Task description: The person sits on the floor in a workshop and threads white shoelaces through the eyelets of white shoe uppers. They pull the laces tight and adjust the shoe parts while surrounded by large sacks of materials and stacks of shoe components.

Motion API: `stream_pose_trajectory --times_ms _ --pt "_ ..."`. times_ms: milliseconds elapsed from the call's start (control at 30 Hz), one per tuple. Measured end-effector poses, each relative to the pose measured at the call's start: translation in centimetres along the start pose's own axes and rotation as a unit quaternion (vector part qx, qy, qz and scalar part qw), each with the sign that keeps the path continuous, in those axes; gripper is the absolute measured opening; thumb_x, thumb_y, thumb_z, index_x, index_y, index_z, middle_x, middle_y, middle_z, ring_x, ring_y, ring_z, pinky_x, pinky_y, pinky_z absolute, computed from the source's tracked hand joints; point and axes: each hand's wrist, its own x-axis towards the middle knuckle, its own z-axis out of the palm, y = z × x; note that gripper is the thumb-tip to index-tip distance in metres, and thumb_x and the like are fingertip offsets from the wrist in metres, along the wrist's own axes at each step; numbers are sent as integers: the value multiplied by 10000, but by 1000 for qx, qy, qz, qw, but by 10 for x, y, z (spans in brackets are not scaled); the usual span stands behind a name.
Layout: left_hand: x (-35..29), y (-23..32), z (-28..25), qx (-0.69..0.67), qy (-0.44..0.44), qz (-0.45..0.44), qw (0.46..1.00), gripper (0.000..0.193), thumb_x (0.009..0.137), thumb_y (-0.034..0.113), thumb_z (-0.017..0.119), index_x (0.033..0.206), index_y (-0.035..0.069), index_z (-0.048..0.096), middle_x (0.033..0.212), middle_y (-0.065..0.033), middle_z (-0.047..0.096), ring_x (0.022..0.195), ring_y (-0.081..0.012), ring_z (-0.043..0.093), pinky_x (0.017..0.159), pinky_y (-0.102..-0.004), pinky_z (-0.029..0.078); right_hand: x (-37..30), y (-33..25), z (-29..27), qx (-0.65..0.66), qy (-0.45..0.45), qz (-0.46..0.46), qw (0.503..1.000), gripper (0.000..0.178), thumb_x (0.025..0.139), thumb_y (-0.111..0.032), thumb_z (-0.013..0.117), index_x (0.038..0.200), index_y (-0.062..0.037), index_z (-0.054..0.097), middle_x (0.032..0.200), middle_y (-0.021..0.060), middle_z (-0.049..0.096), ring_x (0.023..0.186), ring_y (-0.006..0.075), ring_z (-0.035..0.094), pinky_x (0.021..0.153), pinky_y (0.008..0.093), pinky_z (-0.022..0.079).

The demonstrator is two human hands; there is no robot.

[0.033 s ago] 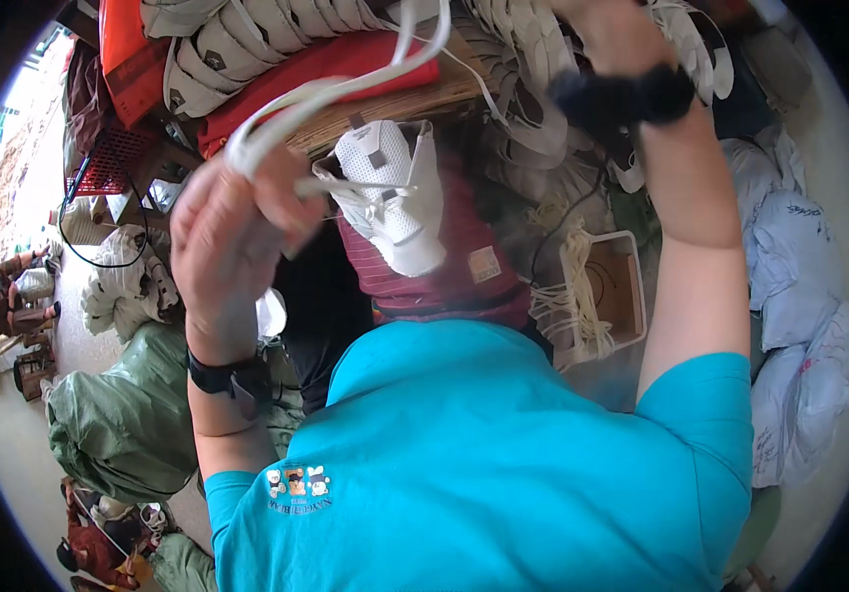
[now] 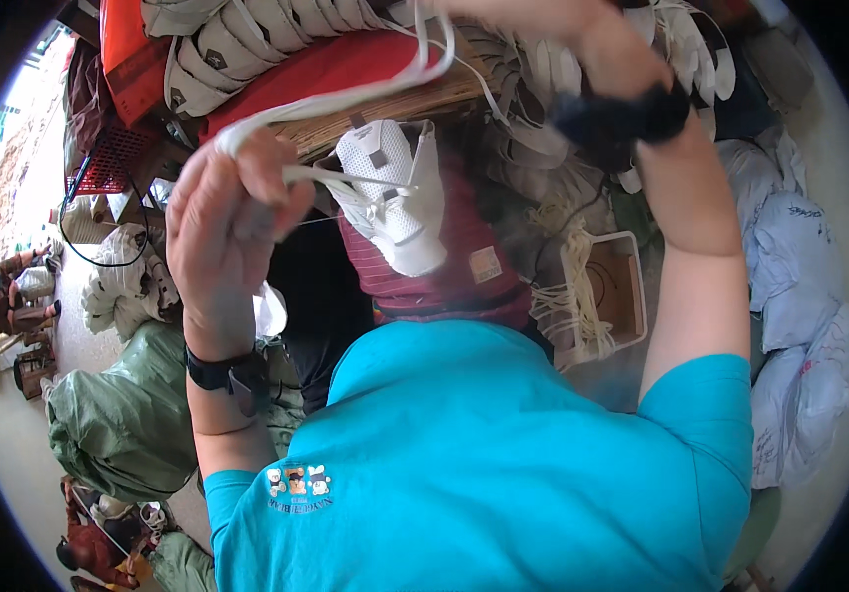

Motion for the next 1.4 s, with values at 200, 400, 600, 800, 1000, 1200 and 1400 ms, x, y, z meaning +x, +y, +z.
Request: stream_pose_trajectory --times_ms 200,400,600,800,1000,1200,1400 --pt "13 -24 -20 -88 90 8 992 361 1080 225 433 1012 -51 657 701 36 465 657 -45 434 642 -223 396 -87 -47 84 184 -268 76 943 172 832 -179 658 891 -18 649 824 153 674 782 309 678 708 400 529" --pt "3 -42 -27 218 177 -43 959 294 1050 206 490 969 -13 669 678 14 433 665 -100 466 642 -286 424 -119 -52 126 211 -150 142 955 135 834 -110 696 896 -28 608 737 67 569 649 171 557 613 324 467" --pt "-55 -110 -32 538 129 -55 832 173 850 134 736 858 12 612 756 -101 534 644 -250 525 577 -368 439 -117 -49 124 316 -182 184 913 114 854 -116 683 875 -46 595 727 12 518 641 95 478 585 291 428" --pt "-63 -131 -15 500 193 -113 837 168 830 136 755 912 29 655 819 -78 587 644 -195 543 581 -335 462 -106 -65 124 245 -115 113 956 95 850 -86 661 914 -42 605 758 67 580 641 183 562 607 329 463" --pt "-66 -142 -14 545 189 -79 813 143 856 148 735 881 29 659 767 -64 593 613 -188 529 563 -323 451 -103 -69 144 131 -152 61 978 103 835 -111 623 905 -41 594 850 123 648 756 325 651 670 417 516" --pt "-66 -138 -16 46 298 -266 916 138 915 166 699 910 31 669 788 38 590 603 -44 454 528 -218 352 -104 -65 150 149 -149 46 976 124 850 -133 620 919 -33 597 770 115 639 693 289 649 642 400 511" --pt "-66 -135 -20 -65 287 -272 916 131 924 144 689 981 30 662 784 71 563 616 2 398 545 -173 288 -97 -66 149 305 -138 195 922 203 891 -180 628 976 5 622 674 109 629 583 198 601 581 348 476"
